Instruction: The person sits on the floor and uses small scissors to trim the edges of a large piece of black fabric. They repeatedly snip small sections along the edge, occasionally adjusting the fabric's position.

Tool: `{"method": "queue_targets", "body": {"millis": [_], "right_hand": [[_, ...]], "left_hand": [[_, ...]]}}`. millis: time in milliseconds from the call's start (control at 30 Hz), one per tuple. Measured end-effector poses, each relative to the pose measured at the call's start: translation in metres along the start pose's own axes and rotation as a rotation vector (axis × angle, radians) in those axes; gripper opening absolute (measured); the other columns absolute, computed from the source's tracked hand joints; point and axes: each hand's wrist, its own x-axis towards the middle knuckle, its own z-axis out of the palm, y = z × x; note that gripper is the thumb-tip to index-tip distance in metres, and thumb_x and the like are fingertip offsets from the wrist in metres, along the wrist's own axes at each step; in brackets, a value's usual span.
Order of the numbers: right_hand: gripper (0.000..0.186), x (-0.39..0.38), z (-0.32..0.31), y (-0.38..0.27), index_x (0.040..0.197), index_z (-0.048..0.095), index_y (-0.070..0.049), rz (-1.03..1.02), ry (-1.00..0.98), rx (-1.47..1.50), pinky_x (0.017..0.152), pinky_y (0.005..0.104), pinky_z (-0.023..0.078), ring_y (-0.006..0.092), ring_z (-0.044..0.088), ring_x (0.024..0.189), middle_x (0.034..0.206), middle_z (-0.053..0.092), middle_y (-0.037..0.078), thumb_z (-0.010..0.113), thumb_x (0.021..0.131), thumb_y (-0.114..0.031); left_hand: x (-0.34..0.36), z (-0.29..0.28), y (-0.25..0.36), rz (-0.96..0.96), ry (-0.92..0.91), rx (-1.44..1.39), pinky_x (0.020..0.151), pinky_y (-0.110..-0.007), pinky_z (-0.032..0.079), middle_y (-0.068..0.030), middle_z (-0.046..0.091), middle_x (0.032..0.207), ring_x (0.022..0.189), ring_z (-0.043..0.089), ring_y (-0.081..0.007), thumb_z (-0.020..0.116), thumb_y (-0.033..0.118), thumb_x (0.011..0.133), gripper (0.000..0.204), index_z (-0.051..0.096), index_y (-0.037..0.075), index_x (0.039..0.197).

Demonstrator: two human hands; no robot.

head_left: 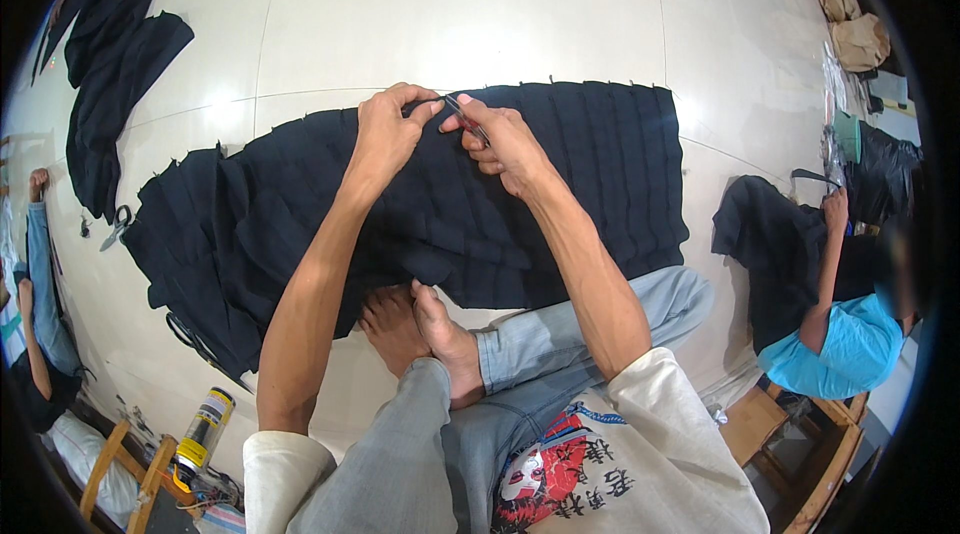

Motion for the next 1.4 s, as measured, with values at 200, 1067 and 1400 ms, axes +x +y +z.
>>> {"method": "queue_targets", "body": {"millis": [200, 1067, 1400], "right_hand": [[0.041, 0.008, -0.001, -0.008, 0.087, 0.067, -0.005, -0.035, -0.008, -0.135, 0.038, 0.0201, 0.015, 0.0004, 0.026, 0.044, 0.058, 0.041, -0.008, 0.054, 0.102, -0.040], [0.040, -0.015, -0.044, -0.005, 0.098, 0.068, -0.002, -0.106, 0.077, -0.013, 0.040, 0.0209, 0.017, 0.0004, 0.028, 0.046, 0.065, 0.048, -0.005, 0.050, 0.104, -0.038], [0.039, -0.009, -0.038, -0.012, 0.093, 0.069, -0.001, -0.045, 0.074, -0.068, 0.038, 0.0214, 0.016, 0.0008, 0.026, 0.041, 0.062, 0.051, -0.003, 0.053, 0.102, -0.036]], "left_hand": [[0.000, -0.004, 0.003, -0.054, -0.044, -0.021, 0.090, -0.033, 0.048, -0.0134, 0.074, 0.099, 0.093, 0.067, -0.0201, 0.069, 0.018, 0.092, 0.024, 0.073, -0.002, 0.105], [0.035, 0.029, 0.027, 0.124, -0.149, 0.283, 0.080, -0.038, 0.052, -0.0159, 0.074, 0.100, 0.087, 0.069, -0.0257, 0.071, 0.024, 0.088, 0.026, 0.075, 0.002, 0.101], [0.025, 0.022, 0.015, 0.131, -0.113, 0.102, 0.083, -0.034, 0.050, -0.0166, 0.073, 0.099, 0.090, 0.067, -0.0231, 0.071, 0.019, 0.090, 0.025, 0.074, -0.002, 0.104]]}}
